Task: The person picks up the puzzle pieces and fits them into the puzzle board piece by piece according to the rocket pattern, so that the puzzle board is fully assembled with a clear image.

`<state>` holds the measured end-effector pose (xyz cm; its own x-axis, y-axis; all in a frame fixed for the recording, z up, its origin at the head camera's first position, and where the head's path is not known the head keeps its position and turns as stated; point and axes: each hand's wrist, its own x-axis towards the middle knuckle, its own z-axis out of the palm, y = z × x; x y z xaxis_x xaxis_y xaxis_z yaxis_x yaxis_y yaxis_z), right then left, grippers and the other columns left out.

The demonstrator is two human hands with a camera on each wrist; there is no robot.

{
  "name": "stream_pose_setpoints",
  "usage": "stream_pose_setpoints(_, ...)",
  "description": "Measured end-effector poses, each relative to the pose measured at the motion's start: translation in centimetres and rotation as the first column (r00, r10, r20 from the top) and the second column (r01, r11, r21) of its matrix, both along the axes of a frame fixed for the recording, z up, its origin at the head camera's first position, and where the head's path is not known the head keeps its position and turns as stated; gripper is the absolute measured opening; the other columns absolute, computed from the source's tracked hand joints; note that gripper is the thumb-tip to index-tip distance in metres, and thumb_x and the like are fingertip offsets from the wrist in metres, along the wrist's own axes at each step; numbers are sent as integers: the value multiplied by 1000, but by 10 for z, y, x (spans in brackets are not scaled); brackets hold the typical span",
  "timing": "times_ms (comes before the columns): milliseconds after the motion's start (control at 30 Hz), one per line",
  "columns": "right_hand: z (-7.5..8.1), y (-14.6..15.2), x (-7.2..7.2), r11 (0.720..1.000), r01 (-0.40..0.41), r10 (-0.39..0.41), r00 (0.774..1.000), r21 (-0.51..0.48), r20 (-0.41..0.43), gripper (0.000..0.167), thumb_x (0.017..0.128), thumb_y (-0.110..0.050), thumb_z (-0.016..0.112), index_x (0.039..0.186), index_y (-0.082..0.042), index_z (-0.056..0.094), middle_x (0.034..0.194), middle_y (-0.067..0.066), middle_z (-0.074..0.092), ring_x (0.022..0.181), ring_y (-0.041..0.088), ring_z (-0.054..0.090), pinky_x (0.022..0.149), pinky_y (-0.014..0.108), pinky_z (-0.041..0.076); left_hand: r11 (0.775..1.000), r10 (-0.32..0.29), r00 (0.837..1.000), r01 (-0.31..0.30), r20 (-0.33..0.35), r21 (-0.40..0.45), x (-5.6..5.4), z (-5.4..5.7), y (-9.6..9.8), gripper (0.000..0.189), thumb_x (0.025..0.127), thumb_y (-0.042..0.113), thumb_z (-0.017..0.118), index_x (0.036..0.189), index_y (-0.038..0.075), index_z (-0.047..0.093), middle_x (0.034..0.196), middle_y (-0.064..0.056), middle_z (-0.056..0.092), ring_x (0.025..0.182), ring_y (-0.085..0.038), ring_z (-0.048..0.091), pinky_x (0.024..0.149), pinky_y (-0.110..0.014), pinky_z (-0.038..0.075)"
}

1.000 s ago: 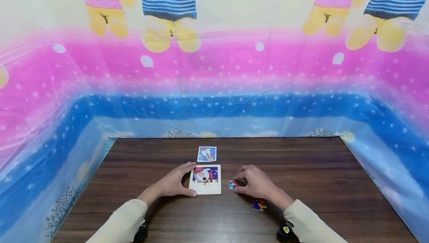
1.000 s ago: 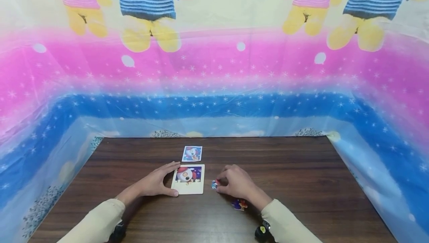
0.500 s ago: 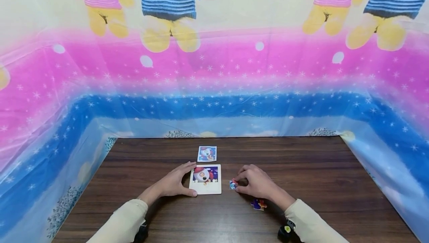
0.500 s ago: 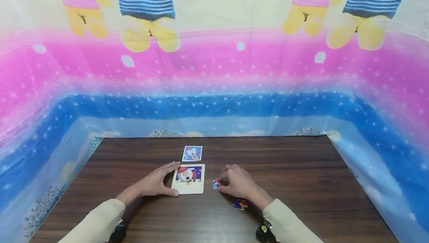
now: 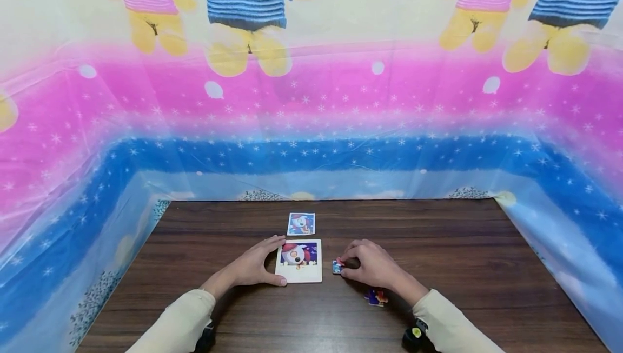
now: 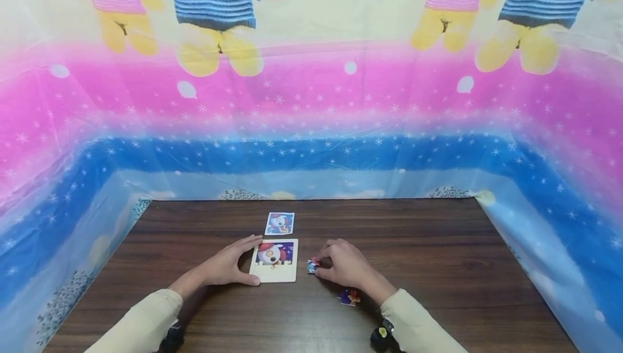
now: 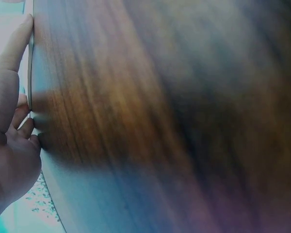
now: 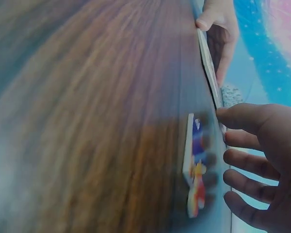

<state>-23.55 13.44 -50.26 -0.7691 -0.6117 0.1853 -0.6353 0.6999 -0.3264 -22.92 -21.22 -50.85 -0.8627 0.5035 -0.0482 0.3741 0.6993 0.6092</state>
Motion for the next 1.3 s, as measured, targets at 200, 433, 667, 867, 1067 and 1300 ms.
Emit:
stream_pose_setpoints(200, 3, -14, -1, 999, 23, -23, 1000, -46, 8, 28, 90, -37, 80, 111, -19, 81, 104, -8, 75, 95, 10, 64, 81, 35, 54, 1000, 4, 1000, -4, 1, 0, 0, 1, 0, 105, 78, 53, 86, 159, 6, 37, 166, -12, 31, 154, -36, 23, 118, -62, 28)
stream_pose_setpoints(433, 3, -42, -2, 995, -33, 33, 999, -96, 3, 28, 90, -35, 79, 112, -18, 81, 103, -7, 75, 94, 11, 65, 82, 34, 54, 1000, 5, 1000, -5, 14, -10, 1, 1, 1, 105, 79, 55, 85, 159, 7, 36, 166, -12, 30, 154, -37, 22, 118, -63, 28)
stream_pose_setpoints(667, 4, -72, -5, 990, -78, 75, 997, -115, -23, 27, 89, -36, 80, 109, -17, 82, 100, -5, 75, 90, 13, 66, 79, 31, 54, 1000, 5, 1000, -5, 16, -7, 0, 1, 0, 103, 80, 54, 84, 159, 7, 36, 167, -11, 29, 154, -37, 22, 118, -63, 27)
stream_pose_setpoints(867, 3, -90, -8, 991, -105, 100, 994, -85, -53, 25, 88, -37, 81, 105, -18, 83, 98, -7, 74, 88, 10, 64, 79, 28, 54, 1000, 1, 1000, -1, 9, -6, 0, 1, 0, 104, 80, 54, 84, 159, 6, 36, 166, -12, 30, 154, -37, 23, 117, -63, 28)
stream_pose_setpoints(1067, 0, -100, -9, 992, -109, 106, 994, -67, -36, 21, 87, -31, 82, 105, -20, 83, 101, -8, 74, 93, 9, 63, 81, 28, 53, 1000, -2, 1000, 2, 7, -2, 0, 1, 1, 103, 81, 53, 84, 159, 6, 36, 166, -13, 30, 154, -37, 23, 117, -63, 28)
stream_pose_setpoints(1300, -6, -108, -9, 991, -127, 124, 990, -46, -69, 21, 85, -33, 85, 102, -21, 84, 101, -7, 73, 94, 10, 61, 80, 25, 52, 1000, -8, 1000, 8, 6, 3, 0, 1, 0, 104, 81, 53, 84, 159, 5, 36, 166, -13, 30, 154, -37, 22, 117, -63, 28)
